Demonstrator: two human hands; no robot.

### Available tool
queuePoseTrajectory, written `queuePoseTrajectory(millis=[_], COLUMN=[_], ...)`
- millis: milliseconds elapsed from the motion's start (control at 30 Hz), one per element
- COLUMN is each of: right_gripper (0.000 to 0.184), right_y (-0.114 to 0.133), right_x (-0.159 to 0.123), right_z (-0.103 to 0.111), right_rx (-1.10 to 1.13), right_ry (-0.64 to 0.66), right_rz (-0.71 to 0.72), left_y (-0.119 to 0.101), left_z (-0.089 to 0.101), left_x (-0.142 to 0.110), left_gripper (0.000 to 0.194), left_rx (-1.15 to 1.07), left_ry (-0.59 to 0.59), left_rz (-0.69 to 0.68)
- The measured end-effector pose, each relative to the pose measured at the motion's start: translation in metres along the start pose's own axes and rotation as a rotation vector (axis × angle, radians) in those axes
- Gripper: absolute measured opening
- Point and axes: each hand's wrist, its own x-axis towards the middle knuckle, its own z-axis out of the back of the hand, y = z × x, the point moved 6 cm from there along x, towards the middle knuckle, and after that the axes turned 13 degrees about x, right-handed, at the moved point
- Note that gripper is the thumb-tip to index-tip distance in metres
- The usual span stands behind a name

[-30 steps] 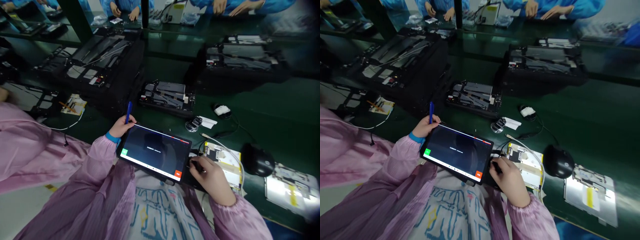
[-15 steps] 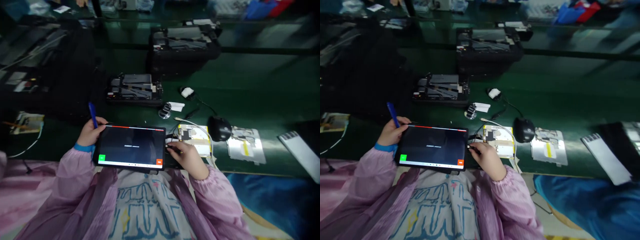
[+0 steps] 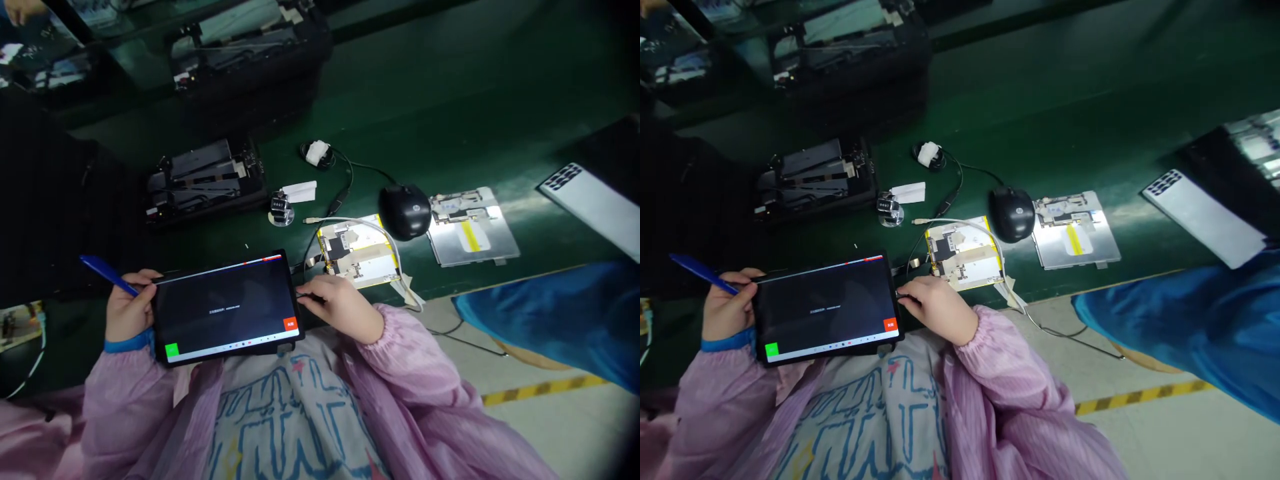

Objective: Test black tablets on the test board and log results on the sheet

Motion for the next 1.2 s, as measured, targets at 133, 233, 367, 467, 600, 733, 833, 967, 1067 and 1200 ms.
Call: queuePoseTrajectory(millis=[133,233,367,467,600,733,833,967,1067,1200], right_gripper=[0.007,0.007,0.006,0.007,0.01,0.012,0.014,0.013,0.013,0.013], right_y=[-0.003,-0.005,-0.003,0.001,0.005,0.009,0.011,0.01,0.008,0.008], right_x=[-0.001,-0.002,-0.003,-0.002,0.0,0.003,0.003,0.0,-0.002,-0.002], right_z=[0.005,0.008,0.008,0.006,0.002,-0.002,-0.004,-0.007,-0.008,-0.009], right_rx=[0.072,0.104,0.073,0.049,-0.003,-0.062,-0.077,-0.072,-0.075,-0.109], right_ry=[-0.042,-0.06,-0.074,-0.074,-0.045,-0.027,-0.036,-0.021,-0.008,0.005], right_rz=[-0.039,-0.067,-0.02,0.047,0.105,0.121,0.122,0.091,0.062,0.05], left_y=[-0.001,0.0,0.001,0.002,0.006,0.015,0.019,0.022,0.022,0.022], left_z=[-0.002,-0.001,-0.001,-0.002,-0.001,0.002,0.006,0.006,0.005,0.004], left_x=[0.0,-0.001,0.0,0.002,0.004,0.004,0.004,0.004,0.004,0.003], left_gripper=[0.034,0.036,0.038,0.042,0.046,0.035,0.028,0.021,0.02,0.019], left_rx=[0.006,0.022,-0.014,-0.065,-0.147,-0.15,-0.104,-0.039,-0.019,0.002], left_ry=[0.012,0.004,0.01,0.006,-0.024,0.018,0.027,0.05,0.069,0.084], left_rz=[-0.009,-0.012,-0.007,-0.018,-0.091,-0.12,-0.146,-0.179,-0.219,-0.253])
